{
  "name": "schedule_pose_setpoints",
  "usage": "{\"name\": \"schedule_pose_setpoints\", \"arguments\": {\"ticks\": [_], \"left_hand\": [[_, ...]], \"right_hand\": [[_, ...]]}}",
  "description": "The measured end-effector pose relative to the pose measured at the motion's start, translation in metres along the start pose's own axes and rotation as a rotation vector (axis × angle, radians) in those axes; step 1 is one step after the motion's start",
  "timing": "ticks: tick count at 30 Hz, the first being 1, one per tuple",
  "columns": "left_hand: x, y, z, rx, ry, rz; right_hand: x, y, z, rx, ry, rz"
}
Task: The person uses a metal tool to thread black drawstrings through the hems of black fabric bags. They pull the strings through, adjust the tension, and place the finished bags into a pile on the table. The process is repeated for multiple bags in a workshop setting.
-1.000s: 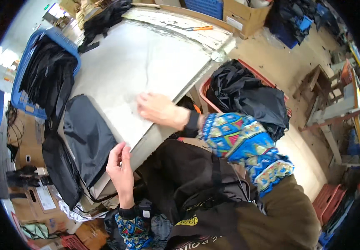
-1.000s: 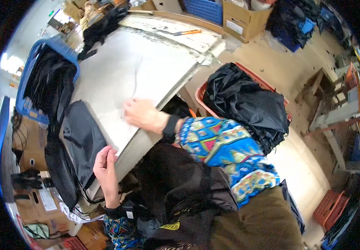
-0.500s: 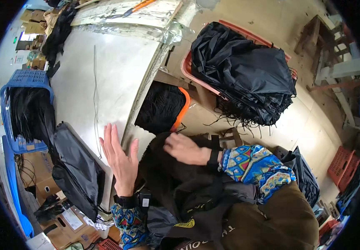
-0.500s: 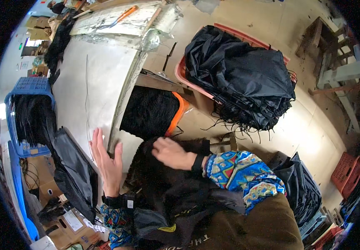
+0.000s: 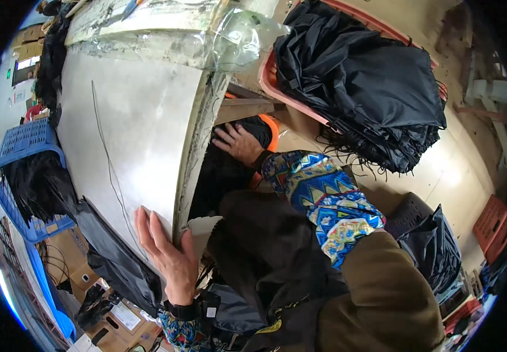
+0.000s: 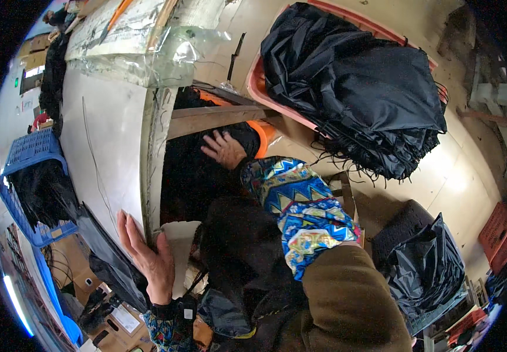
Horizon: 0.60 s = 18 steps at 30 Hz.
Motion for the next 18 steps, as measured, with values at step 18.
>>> {"name": "schedule_pose_setpoints", "arguments": {"ticks": [18], "left_hand": [[0.001,-0.003,-0.002,0.000,-0.030,-0.012]], "right_hand": [[0.007,0.091,0.010,0.049,-0.286,0.054]]}}
Point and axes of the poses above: each hand's wrist, its own y-axis away from the middle knuckle, its own z-axis out of the palm, x = y × z, the point moved 9 cm from there along -y, towards the middle knuckle, and after that the axes turned 15 degrees about -x, right-handed, at the moved point
